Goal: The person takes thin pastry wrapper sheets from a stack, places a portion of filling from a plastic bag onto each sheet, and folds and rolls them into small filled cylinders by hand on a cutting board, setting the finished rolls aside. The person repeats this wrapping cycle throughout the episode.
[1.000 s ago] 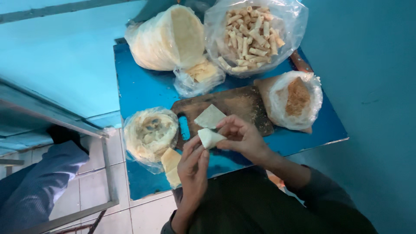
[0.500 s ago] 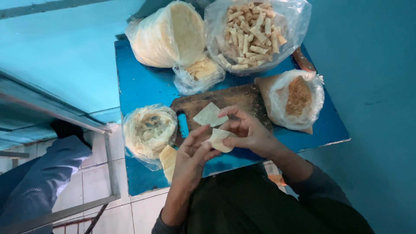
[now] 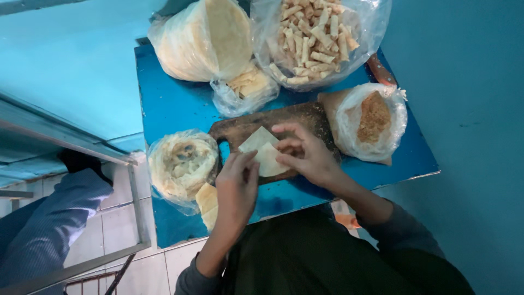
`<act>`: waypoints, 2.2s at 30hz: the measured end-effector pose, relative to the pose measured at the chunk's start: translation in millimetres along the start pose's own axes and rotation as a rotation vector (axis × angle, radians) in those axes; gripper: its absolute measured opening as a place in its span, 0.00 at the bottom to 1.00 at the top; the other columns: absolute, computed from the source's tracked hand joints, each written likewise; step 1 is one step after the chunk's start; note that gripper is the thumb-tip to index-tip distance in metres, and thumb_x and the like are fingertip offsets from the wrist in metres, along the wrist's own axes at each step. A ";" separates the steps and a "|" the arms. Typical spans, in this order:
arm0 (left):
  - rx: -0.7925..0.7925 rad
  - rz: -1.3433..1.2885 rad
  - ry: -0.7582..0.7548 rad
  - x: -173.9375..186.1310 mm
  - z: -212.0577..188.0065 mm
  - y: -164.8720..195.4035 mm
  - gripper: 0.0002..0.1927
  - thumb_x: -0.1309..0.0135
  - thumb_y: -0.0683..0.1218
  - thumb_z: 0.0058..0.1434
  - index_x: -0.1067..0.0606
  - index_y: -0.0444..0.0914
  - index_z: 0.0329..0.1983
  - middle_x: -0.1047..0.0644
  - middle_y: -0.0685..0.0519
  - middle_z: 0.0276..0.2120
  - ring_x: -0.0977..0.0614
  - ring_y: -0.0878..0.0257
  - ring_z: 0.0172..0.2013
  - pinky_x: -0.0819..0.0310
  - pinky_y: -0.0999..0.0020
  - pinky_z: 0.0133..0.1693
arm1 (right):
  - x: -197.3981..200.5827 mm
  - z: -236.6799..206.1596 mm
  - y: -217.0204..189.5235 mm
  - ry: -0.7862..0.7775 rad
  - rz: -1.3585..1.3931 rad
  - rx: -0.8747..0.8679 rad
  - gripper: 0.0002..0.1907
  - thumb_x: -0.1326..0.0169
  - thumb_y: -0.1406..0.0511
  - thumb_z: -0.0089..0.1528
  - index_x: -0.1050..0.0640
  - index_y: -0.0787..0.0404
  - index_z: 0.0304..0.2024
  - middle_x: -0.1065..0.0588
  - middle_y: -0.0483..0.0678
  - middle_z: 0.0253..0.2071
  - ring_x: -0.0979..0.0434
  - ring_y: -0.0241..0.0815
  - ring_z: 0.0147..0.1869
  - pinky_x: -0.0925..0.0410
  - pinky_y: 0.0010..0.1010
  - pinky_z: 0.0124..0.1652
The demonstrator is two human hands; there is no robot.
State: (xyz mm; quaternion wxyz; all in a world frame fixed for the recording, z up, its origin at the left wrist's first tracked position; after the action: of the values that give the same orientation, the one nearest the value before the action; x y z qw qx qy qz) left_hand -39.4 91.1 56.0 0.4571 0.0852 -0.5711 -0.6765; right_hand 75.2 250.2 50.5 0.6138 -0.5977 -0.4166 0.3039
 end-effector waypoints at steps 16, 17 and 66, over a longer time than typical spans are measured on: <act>-0.200 0.564 -0.075 -25.5 4.0 -6.2 0.11 0.49 0.38 0.58 0.26 0.29 0.43 0.28 0.35 0.52 0.23 0.40 0.48 0.26 0.53 0.45 | -24.7 5.9 -18.1 0.194 -0.667 0.325 0.27 0.37 0.71 0.58 0.27 0.56 0.59 0.23 0.53 0.52 0.16 0.45 0.44 0.25 0.34 0.42; -0.272 0.657 -0.049 -25.2 2.4 -2.9 0.12 0.49 0.38 0.57 0.25 0.29 0.43 0.28 0.36 0.52 0.23 0.41 0.49 0.28 0.51 0.49 | -24.9 4.7 -24.1 0.198 -0.714 0.356 0.27 0.37 0.70 0.58 0.27 0.56 0.59 0.24 0.53 0.53 0.18 0.48 0.47 0.26 0.36 0.44; -0.443 0.989 -0.033 3.6 -40.6 -31.0 0.21 0.53 0.43 0.61 0.24 0.22 0.50 0.24 0.33 0.47 0.24 0.43 0.49 0.43 0.36 0.66 | -209.1 143.0 -57.7 -0.572 -0.929 0.754 0.09 0.41 0.72 0.52 0.18 0.54 0.33 0.33 0.52 0.52 0.35 0.56 0.57 0.35 0.41 0.52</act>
State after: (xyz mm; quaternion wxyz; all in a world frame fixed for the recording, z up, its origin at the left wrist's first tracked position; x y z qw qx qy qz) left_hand -31.8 58.2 17.6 0.7189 -0.3029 -0.3937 -0.4862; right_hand -155.0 131.0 67.7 0.7132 0.0042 -0.6428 0.2794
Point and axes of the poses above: each hand's wrist, its own z-axis towards the middle knuckle, its own x-axis out of the back of the hand, y = z × x, the point moved 4 cm from there along z, towards the middle knuckle
